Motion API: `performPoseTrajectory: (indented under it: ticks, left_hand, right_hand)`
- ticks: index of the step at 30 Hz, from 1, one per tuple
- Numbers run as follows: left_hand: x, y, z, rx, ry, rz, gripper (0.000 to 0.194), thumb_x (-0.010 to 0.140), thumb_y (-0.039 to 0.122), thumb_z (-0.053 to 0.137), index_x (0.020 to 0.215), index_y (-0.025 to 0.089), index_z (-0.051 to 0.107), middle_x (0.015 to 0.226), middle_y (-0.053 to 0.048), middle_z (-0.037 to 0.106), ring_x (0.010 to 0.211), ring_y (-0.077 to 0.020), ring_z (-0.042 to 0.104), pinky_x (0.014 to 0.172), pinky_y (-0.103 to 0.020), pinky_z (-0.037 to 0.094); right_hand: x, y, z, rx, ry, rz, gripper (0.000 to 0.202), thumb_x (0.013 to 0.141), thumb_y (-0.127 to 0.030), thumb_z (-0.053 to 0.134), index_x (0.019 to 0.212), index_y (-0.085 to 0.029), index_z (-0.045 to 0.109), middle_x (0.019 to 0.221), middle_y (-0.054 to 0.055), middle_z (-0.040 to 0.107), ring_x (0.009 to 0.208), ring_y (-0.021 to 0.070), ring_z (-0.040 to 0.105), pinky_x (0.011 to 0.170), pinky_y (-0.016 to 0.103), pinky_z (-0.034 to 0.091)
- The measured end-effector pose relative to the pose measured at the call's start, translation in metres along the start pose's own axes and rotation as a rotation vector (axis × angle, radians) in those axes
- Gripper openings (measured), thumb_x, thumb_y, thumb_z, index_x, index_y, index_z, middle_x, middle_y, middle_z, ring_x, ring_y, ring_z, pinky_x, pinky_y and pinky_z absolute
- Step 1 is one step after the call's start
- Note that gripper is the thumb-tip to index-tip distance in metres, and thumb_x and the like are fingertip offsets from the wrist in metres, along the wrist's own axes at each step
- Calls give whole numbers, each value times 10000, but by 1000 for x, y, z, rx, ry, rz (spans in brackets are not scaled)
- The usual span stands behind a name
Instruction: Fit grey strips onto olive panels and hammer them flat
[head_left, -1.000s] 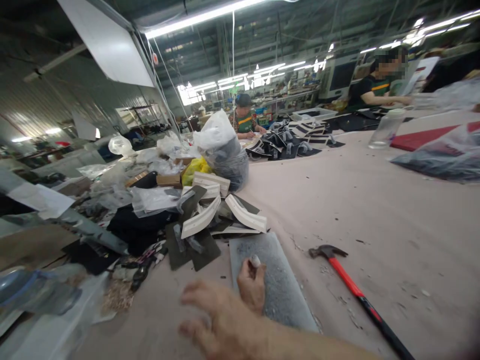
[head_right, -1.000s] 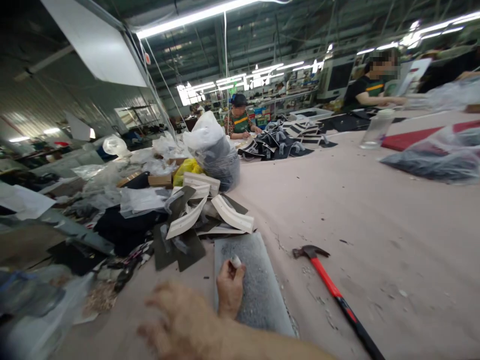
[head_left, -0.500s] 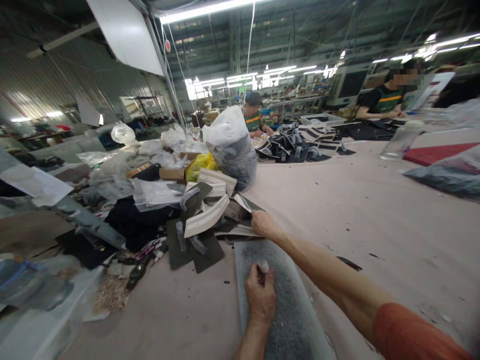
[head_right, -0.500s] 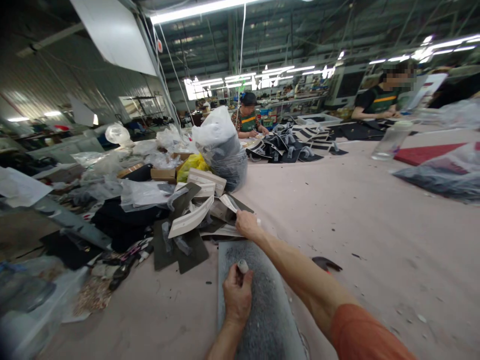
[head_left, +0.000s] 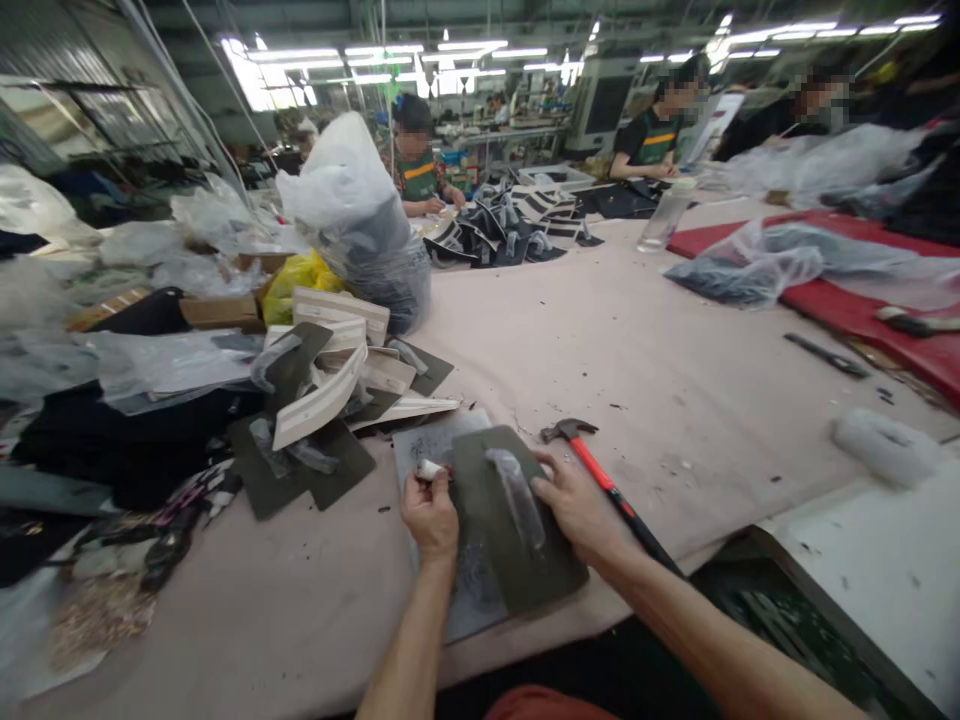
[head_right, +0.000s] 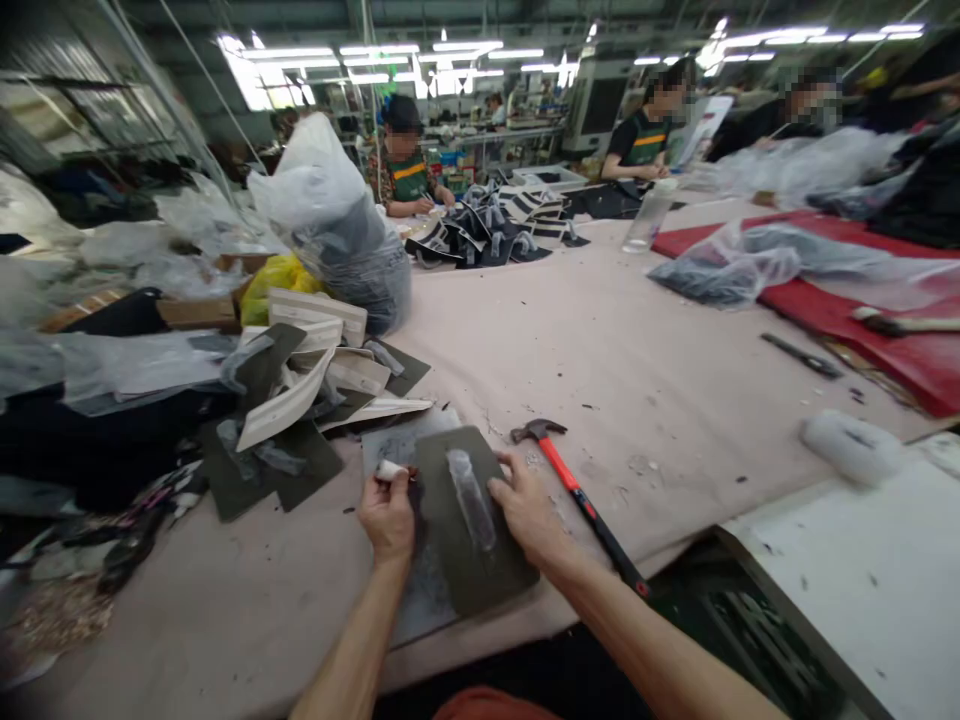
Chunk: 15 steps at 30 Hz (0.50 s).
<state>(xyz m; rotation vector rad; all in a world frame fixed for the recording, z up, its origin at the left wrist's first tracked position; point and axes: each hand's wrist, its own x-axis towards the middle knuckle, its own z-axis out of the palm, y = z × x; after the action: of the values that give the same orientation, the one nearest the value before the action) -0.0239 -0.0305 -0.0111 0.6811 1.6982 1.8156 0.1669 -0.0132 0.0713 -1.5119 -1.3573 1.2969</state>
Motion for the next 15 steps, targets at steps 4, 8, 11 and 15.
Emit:
performPoseTrajectory:
  ticks: [4, 8, 11, 15]
  left_hand:
    - [-1, 0, 0, 25, -55, 45, 281, 803, 392, 701, 919, 142, 650, 839, -69, 741, 791, -196, 714, 779, -301, 562]
    - [-5, 6, 4, 31, -146, 59, 295, 795, 408, 714, 920, 147, 654, 859, -68, 741, 808, -196, 714, 782, -300, 567]
    - [-7, 18, 15, 35, -229, 53, 308, 795, 411, 715, 948, 151, 653, 886, -71, 745, 817, -195, 718, 782, -299, 568]
    - [-4, 30, 37, 88, -376, 68, 282, 799, 399, 707, 936, 156, 665, 888, -71, 754, 836, -200, 720, 800, -303, 563]
  right_hand:
    - [-28, 53, 2, -484, -34, -11, 541, 902, -259, 459, 1434, -160, 473, 1078, 146, 721, 962, 267, 686, 873, 397, 483]
    - [-31, 64, 4, -620, -9, -30, 509, 947, -283, 433, 1448, -198, 462, 1082, 135, 728, 930, 266, 705, 851, 380, 488]
    - [-29, 61, 11, -575, 62, -29, 456, 945, -270, 427, 1386, -196, 517, 1109, 120, 722, 974, 255, 697, 875, 372, 497]
    - [-21, 61, 21, -505, 151, -97, 390, 904, -224, 445, 1258, -157, 593, 1230, 129, 672, 1127, 240, 637, 979, 359, 470]
